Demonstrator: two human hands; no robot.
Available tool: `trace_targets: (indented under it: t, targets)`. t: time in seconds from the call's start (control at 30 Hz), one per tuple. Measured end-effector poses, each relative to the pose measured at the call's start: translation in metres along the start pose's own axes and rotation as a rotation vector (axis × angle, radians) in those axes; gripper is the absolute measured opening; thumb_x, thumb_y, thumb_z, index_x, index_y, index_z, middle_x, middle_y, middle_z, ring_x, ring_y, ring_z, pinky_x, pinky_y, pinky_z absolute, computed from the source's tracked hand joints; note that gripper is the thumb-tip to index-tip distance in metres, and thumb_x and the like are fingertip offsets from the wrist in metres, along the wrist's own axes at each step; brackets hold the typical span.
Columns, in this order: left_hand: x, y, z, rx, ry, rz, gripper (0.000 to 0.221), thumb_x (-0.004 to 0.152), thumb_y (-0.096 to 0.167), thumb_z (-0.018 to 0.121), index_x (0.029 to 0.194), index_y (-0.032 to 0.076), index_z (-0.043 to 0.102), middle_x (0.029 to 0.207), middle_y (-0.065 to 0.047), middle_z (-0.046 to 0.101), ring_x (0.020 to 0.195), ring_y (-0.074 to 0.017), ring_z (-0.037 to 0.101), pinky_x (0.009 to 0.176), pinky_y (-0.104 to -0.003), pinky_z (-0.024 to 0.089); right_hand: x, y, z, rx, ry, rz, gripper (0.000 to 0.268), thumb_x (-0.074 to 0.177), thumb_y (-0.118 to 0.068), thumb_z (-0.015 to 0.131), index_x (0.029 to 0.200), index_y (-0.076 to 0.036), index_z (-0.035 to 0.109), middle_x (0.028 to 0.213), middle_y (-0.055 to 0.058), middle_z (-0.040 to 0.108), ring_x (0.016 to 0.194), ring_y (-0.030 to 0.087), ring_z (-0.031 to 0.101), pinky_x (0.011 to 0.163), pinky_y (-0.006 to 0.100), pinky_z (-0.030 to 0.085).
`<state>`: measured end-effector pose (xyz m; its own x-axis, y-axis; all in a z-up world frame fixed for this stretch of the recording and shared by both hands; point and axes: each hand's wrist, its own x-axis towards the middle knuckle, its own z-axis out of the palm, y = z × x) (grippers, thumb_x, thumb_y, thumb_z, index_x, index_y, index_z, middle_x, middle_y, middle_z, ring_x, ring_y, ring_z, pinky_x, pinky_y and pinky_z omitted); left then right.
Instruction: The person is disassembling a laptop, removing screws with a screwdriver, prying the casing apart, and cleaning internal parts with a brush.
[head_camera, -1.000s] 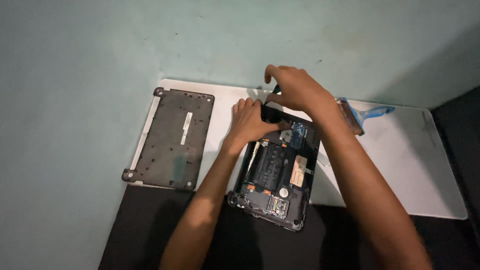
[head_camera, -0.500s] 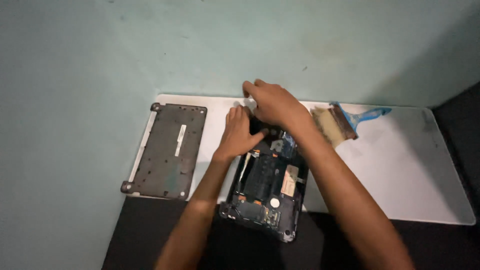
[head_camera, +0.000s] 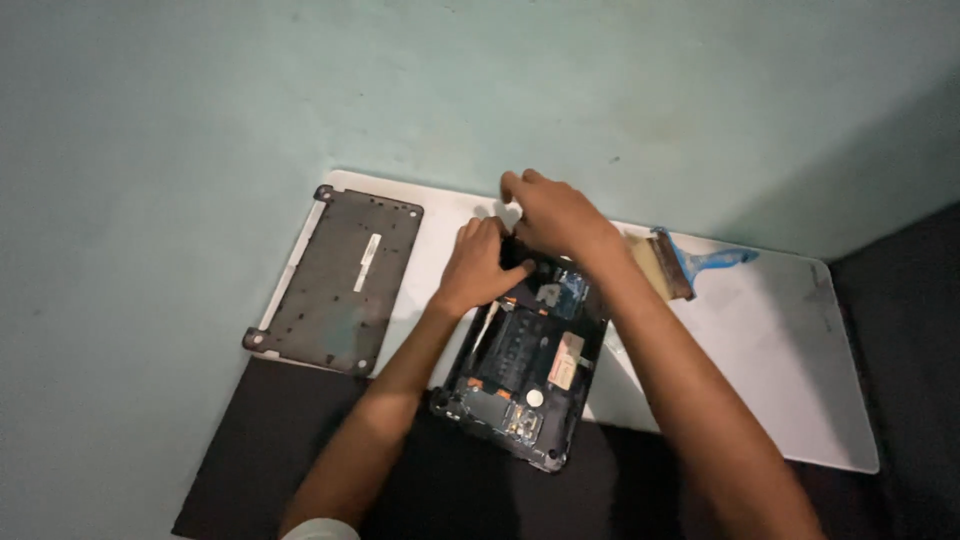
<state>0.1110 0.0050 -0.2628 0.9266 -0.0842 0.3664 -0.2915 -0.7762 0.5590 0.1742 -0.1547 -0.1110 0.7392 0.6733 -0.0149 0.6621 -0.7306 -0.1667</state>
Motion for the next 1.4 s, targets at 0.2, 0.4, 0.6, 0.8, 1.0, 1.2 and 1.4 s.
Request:
trace_targets:
  t: [0.2, 0.4, 0.6, 0.8, 1.0, 1.2, 1.4]
  targets:
    - [0.0, -0.003, 0.0, 0.001, 0.039, 0.031, 0.064, 0.089, 0.057, 0.087, 0.12, 0.007, 0.059, 0.108, -0.016, 0.059, 0.117, -0.0427, 0.061, 0.108, -0.057, 0.047, 0.002, -0.007, -0.014, -0.074, -0.046, 0.169, 0.065, 0.11, -0.04, 0.063, 0.167, -0.008, 0.055, 0.124, 0.034, 0.081, 0.118, 0.064, 0.079, 0.1, 0.075, 0.061]
    - [-0.003, 0.001, -0.007, -0.043, -0.002, -0.012, 0.06, 0.097, 0.062, 0.08, 0.117, 0.011, 0.057, 0.104, -0.011, 0.058, 0.115, -0.0363, 0.062, 0.111, -0.052, 0.044, -0.001, -0.002, -0.009, 0.115, -0.038, 0.077, 0.046, 0.105, -0.029, 0.073, 0.147, -0.013, 0.061, 0.134, 0.028, 0.072, 0.115, 0.068, 0.076, 0.098, 0.078, 0.06]
    - [-0.003, 0.005, -0.008, -0.035, -0.02, -0.003, 0.055, 0.096, 0.055, 0.079, 0.119, 0.011, 0.058, 0.105, -0.012, 0.059, 0.112, -0.038, 0.063, 0.106, -0.053, 0.045, 0.001, -0.004, 0.001, -0.072, 0.011, 0.208, 0.042, 0.119, -0.043, 0.052, 0.141, -0.008, 0.063, 0.113, 0.031, 0.08, 0.109, 0.063, 0.08, 0.095, 0.073, 0.061]
    - [-0.001, 0.004, -0.004, -0.034, -0.011, -0.016, 0.053, 0.092, 0.046, 0.079, 0.123, 0.008, 0.059, 0.109, -0.013, 0.06, 0.115, -0.038, 0.061, 0.107, -0.051, 0.043, -0.004, -0.009, -0.007, 0.127, -0.026, 0.071, 0.045, 0.105, -0.031, 0.074, 0.144, -0.016, 0.057, 0.137, 0.028, 0.071, 0.114, 0.068, 0.076, 0.096, 0.078, 0.06]
    - [0.0, -0.02, 0.016, -0.096, 0.037, -0.002, 0.04, 0.095, 0.037, 0.078, 0.118, 0.012, 0.059, 0.105, -0.01, 0.057, 0.113, -0.0383, 0.06, 0.106, -0.054, 0.044, 0.0, -0.003, -0.002, -0.082, 0.009, 0.156, 0.041, 0.116, -0.037, 0.059, 0.143, -0.006, 0.065, 0.112, 0.029, 0.081, 0.104, 0.06, 0.083, 0.09, 0.073, 0.064]
    - [0.004, -0.021, 0.004, -0.354, 0.182, 0.018, 0.022, 0.103, 0.009, 0.059, 0.119, 0.013, 0.073, 0.101, -0.015, 0.061, 0.105, -0.0455, 0.065, 0.104, -0.055, 0.052, -0.006, -0.01, -0.014, 0.004, 0.025, 0.066, 0.047, 0.105, -0.036, 0.078, 0.14, -0.008, 0.065, 0.121, 0.029, 0.076, 0.104, 0.062, 0.08, 0.086, 0.077, 0.062]
    - [-0.001, -0.009, -0.007, -0.433, 0.238, -0.086, 0.026, 0.109, 0.006, 0.055, 0.116, 0.012, 0.079, 0.103, -0.014, 0.063, 0.104, -0.0389, 0.067, 0.105, -0.05, 0.054, -0.008, -0.015, -0.019, -0.041, 0.028, 0.045, 0.042, 0.105, -0.023, 0.078, 0.141, -0.007, 0.068, 0.116, 0.029, 0.077, 0.1, 0.061, 0.083, 0.085, 0.074, 0.064]
